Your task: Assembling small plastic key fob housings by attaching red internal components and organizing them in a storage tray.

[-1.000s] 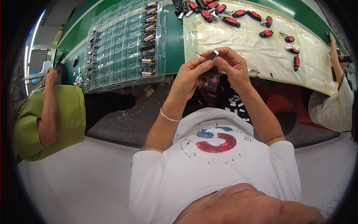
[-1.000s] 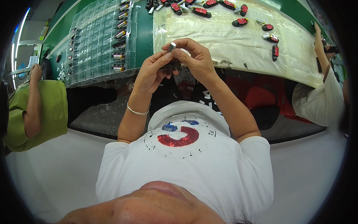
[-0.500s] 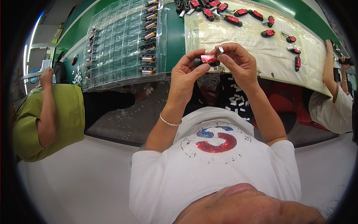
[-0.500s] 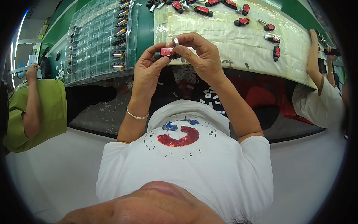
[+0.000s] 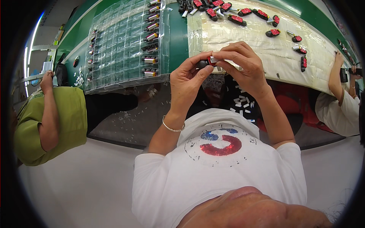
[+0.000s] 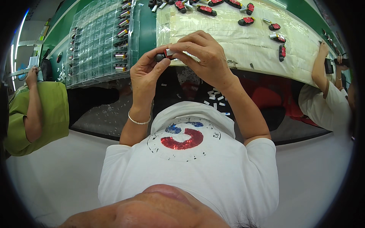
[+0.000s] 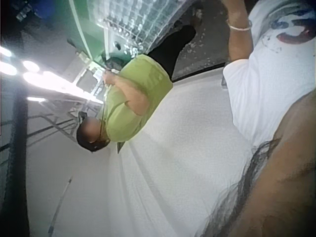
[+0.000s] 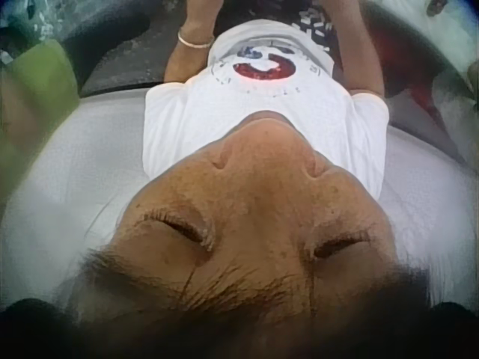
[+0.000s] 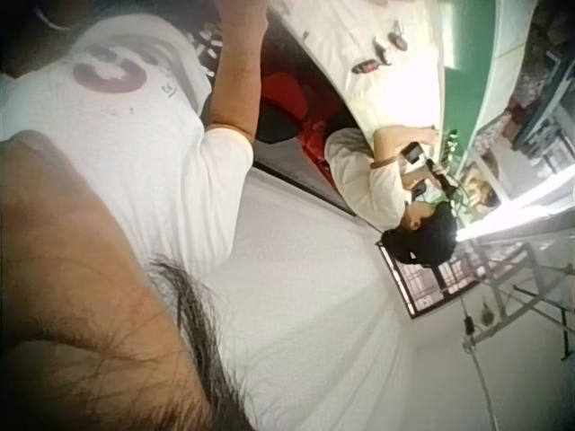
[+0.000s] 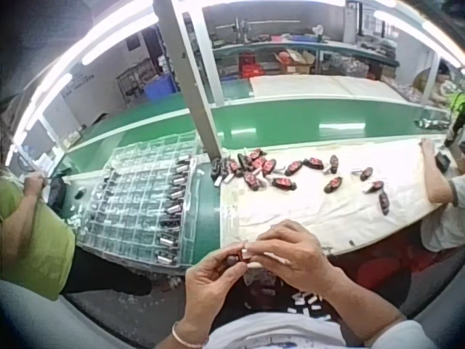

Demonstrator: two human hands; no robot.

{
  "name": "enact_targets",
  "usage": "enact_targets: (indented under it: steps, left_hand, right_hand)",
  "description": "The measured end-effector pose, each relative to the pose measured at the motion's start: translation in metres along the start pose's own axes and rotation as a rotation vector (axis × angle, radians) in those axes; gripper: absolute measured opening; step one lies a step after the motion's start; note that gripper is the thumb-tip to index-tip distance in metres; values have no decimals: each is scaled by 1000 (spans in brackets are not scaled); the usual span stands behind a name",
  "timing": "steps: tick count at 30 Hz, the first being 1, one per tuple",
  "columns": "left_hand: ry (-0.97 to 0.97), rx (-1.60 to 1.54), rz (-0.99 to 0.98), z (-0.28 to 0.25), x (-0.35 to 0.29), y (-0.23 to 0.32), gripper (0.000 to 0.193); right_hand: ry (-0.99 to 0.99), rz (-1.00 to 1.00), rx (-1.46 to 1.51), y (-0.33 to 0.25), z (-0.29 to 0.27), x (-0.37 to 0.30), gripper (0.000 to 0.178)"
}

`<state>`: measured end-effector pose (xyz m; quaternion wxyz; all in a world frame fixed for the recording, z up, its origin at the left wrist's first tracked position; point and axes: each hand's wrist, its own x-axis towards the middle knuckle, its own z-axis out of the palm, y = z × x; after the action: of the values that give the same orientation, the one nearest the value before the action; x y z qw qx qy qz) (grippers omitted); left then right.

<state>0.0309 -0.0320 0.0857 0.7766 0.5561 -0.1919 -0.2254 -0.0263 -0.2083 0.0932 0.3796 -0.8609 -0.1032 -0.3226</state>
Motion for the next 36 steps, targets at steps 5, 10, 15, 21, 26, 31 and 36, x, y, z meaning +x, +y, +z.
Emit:
enact_targets:
  steps: [5, 10, 15, 21, 26, 31, 36]
  left_hand:
    - [-14, 72, -23, -3, 0, 1, 31]
    - [-28, 60, -3, -4, 4, -2, 32]
    - [-7, 25, 35, 1, 3, -7, 32]
    - [94, 11, 92, 3, -2, -13, 27]
    - [22, 87, 223, 11, 3, -16, 27]
    - [22, 129, 220, 0, 5, -11, 29]
    - [2, 435, 226, -10, 20, -5, 28]
  right_hand:
    - [-40, 29, 16, 1, -2, -1, 26]
    - [-8, 122, 129, -1, 5, -5, 26]
    - [39, 197, 118, -4, 18, -13, 28]
    - [48, 253, 408, -2, 22, -18, 28]
    - [59, 549, 838, 8, 15, -25, 35]
    - [44, 580, 886, 8, 24, -16, 32]
    - [-54, 635, 953, 33, 36, -10, 31]
